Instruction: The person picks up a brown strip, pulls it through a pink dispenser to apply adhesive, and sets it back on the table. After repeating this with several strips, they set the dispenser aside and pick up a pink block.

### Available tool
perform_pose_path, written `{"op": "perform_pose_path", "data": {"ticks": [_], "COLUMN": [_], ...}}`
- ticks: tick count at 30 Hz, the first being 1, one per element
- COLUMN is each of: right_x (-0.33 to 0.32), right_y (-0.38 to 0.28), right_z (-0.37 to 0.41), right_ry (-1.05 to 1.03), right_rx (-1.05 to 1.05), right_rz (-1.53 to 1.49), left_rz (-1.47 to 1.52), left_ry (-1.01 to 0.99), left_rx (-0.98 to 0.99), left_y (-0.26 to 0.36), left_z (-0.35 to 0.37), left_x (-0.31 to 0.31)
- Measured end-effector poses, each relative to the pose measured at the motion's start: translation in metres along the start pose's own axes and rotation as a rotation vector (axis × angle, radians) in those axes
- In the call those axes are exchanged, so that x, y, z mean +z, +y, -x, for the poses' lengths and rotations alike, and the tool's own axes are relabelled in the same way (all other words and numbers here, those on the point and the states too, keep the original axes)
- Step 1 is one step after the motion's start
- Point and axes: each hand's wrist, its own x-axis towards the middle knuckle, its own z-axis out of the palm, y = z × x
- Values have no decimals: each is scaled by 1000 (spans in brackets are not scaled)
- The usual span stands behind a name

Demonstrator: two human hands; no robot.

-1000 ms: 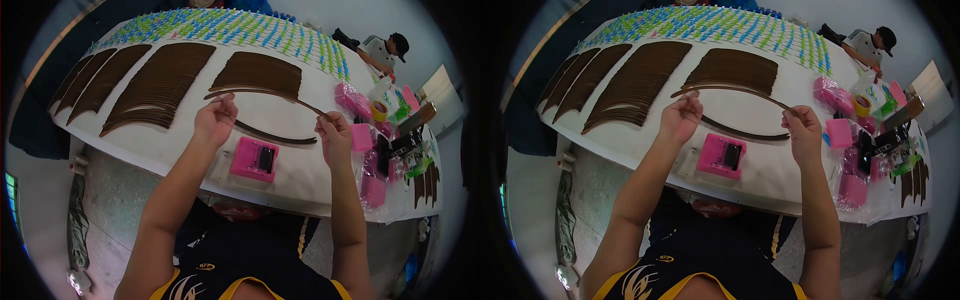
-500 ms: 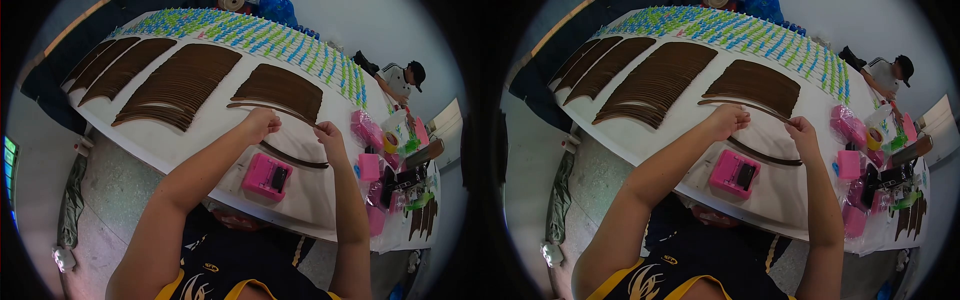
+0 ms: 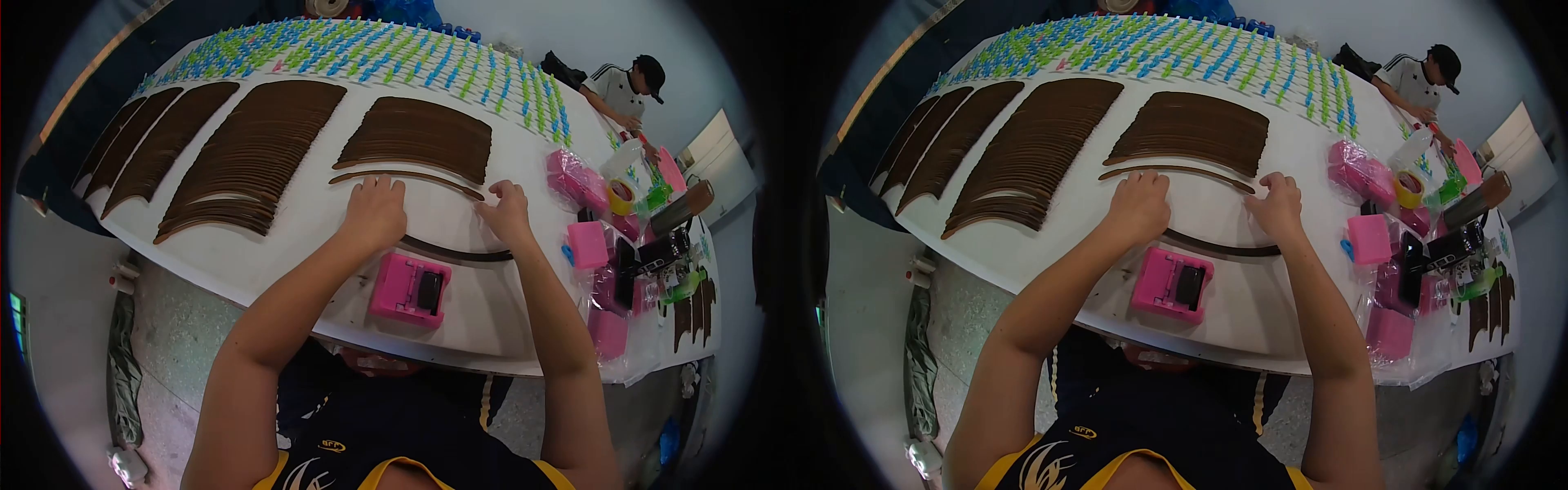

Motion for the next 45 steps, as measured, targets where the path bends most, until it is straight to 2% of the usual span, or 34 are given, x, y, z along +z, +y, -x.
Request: {"op": "perform_pose_path", "data": {"ticks": [2, 4, 7, 16, 45], "right_x": [-12, -20, -19, -14, -14], "right_y": [-11, -23, -31, -44, -48], "right_z": [15, 29, 39, 29, 16], "right_ry": [16, -154, -268, -295, -382], "right_rx": [-14, -59, -82, -25, 67], "right_rz": [52, 51, 133, 242, 221], "left_rz": [-12, -12, -9, -72, -70], "left_ry": [18, 17, 16, -20, -38], "left_rx": [1, -1, -7, -19, -101], "left_y": [-1, -2, -1, -6, -14], "left_z": [0, -2, -4, -14, -12], "left_x": [0, 1, 1, 6, 0]}}
